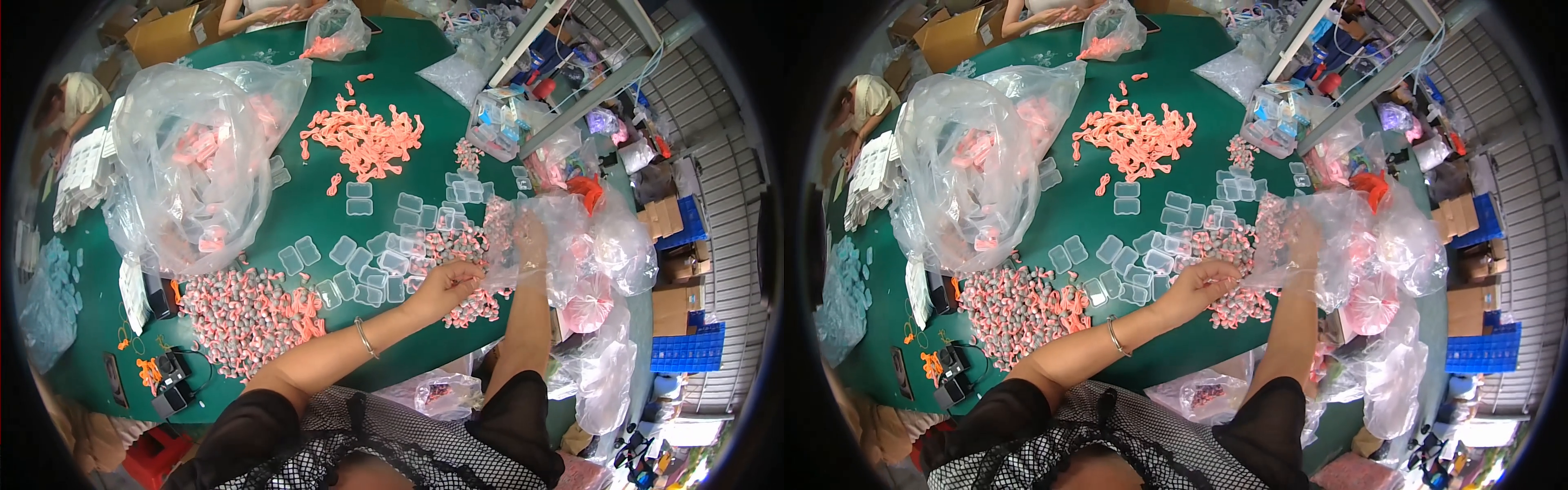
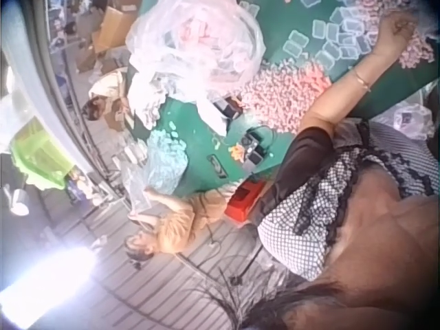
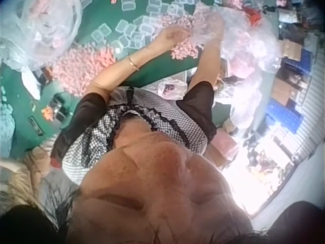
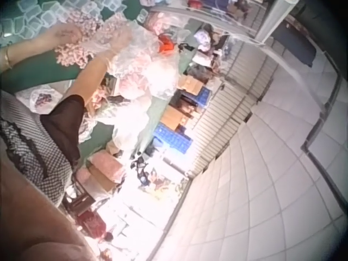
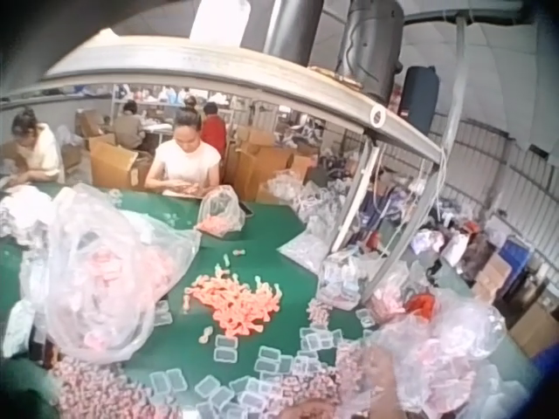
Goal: Sorting and packaging small plastic items into containers.
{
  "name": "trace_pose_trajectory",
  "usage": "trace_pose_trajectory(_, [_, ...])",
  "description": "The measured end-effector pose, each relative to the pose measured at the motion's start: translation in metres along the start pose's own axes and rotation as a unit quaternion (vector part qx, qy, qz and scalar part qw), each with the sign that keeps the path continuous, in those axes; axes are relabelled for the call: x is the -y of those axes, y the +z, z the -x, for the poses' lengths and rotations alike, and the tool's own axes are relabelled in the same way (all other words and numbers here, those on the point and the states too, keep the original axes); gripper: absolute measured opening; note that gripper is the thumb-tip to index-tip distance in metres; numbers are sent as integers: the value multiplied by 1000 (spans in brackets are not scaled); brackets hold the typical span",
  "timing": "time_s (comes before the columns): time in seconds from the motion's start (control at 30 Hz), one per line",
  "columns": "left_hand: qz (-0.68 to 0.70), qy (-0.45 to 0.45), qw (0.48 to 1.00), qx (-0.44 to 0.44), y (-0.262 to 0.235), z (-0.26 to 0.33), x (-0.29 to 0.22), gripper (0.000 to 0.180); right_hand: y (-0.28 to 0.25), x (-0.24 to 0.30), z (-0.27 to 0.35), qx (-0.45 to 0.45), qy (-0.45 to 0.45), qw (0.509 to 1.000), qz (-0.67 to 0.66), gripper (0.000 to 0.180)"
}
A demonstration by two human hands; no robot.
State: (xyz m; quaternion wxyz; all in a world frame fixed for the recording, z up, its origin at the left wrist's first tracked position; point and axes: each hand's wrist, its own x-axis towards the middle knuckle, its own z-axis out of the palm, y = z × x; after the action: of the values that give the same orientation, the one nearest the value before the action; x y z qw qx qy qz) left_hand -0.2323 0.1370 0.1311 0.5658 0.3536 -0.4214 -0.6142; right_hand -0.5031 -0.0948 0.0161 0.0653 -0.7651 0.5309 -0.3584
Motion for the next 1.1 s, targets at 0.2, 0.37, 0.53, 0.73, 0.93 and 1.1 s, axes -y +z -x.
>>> trace_pose_trajectory(0.2, [36,-28,999,17,-4,16,10,14,-12,91,-6,-92,123,988,-27,37])
trace_pose_trajectory(0.37, [46,-31,998,11,-6,24,8,14,12,3,-12,-112,55,991,-54,24])
trace_pose_trajectory(0.53, [39,-44,998,33,-5,26,14,15,28,-32,1,-177,60,940,-284,10])
trace_pose_trajectory(0.73, [36,-36,999,4,-6,39,6,13,-18,74,17,26,141,970,-197,41])
trace_pose_trajectory(0.93, [21,-71,995,60,-2,47,0,18,-63,101,36,-13,411,711,-570,10])
trace_pose_trajectory(1.1, [33,-95,991,89,10,62,-14,15,-78,136,73,-20,419,679,-602,19])
